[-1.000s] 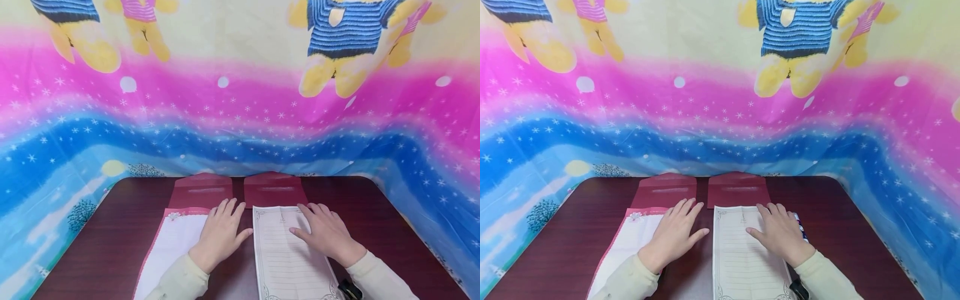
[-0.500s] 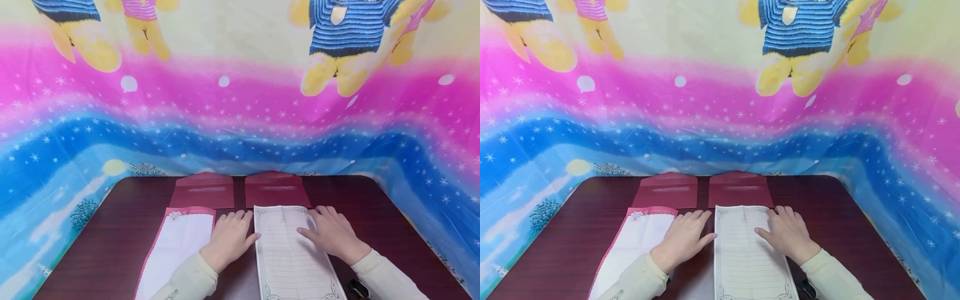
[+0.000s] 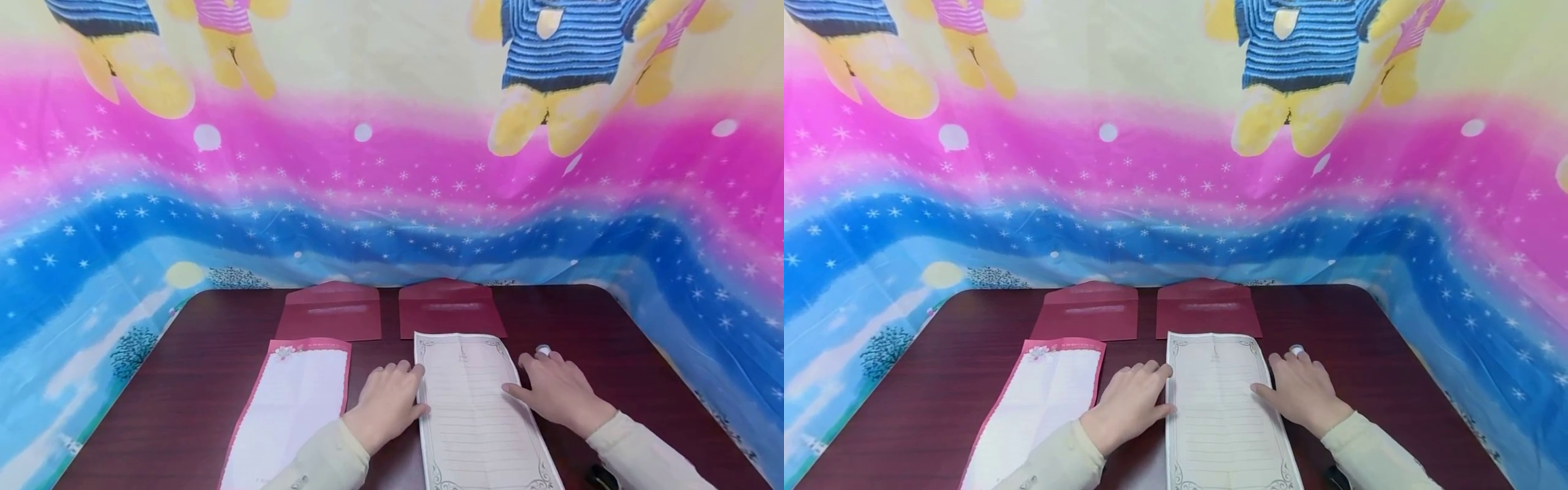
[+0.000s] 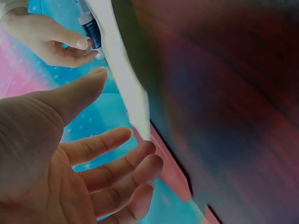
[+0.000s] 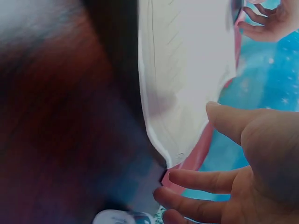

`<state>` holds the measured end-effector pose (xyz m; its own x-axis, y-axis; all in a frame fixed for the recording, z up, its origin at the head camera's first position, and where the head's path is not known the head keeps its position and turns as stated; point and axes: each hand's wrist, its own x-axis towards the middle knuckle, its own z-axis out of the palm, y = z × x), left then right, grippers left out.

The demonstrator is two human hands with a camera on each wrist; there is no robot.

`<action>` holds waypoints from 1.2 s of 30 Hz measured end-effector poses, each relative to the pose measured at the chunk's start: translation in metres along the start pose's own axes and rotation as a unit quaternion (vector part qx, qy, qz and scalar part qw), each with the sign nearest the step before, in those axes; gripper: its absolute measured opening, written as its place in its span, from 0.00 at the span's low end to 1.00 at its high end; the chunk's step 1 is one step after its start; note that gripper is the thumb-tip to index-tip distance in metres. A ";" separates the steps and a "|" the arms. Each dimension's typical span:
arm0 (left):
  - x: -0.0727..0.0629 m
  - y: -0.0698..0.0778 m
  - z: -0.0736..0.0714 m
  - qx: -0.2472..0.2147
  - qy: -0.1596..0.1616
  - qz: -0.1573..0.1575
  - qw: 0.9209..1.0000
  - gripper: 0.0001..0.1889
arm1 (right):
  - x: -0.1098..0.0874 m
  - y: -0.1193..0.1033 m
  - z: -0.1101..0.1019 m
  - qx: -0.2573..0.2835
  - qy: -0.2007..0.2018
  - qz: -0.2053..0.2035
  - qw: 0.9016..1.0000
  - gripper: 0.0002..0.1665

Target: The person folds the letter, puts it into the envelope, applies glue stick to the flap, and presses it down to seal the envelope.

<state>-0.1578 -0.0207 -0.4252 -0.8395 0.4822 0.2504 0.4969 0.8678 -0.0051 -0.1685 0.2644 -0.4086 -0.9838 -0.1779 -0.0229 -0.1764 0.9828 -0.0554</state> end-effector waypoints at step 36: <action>-0.004 0.007 0.015 0.002 -0.025 -0.001 1.000 0.26 | 0.012 0.032 0.016 0.394 -0.138 -0.116 0.901 0.10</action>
<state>-0.1546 -0.0145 -0.4409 -0.8504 0.4862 0.2013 0.4948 0.8690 -0.0083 -0.1854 0.2932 -0.4270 -0.8582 -0.4874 -0.1613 -0.1923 0.5964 -0.7793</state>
